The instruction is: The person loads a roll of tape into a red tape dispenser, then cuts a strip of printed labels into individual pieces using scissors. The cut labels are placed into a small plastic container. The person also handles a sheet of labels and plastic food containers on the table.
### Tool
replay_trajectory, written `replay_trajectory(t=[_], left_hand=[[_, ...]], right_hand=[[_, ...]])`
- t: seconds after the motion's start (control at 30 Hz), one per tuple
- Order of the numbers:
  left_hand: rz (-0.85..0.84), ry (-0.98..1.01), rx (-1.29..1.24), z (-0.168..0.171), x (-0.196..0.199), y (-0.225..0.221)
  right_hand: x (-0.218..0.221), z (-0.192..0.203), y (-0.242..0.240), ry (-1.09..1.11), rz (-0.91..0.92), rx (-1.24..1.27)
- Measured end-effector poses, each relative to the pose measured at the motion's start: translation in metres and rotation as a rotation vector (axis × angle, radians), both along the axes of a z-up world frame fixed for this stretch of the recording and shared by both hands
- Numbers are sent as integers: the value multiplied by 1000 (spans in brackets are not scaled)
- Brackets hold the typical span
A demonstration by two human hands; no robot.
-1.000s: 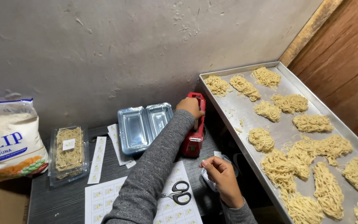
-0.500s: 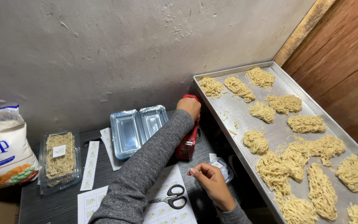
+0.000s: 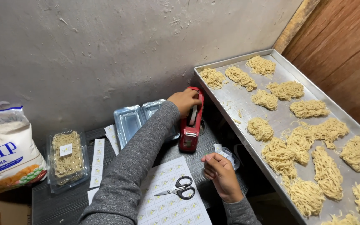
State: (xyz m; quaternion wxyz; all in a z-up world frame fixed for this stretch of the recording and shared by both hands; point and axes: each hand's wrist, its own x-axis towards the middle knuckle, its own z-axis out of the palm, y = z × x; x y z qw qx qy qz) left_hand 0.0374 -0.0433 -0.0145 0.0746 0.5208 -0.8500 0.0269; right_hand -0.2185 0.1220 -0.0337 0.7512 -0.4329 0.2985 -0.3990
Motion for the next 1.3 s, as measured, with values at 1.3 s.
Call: replay_trajectory(t=[1.3], left_hand=[[820,1051,401,3,-16,17]], right_hand=[[3,18,-8,-24,-28,-3]])
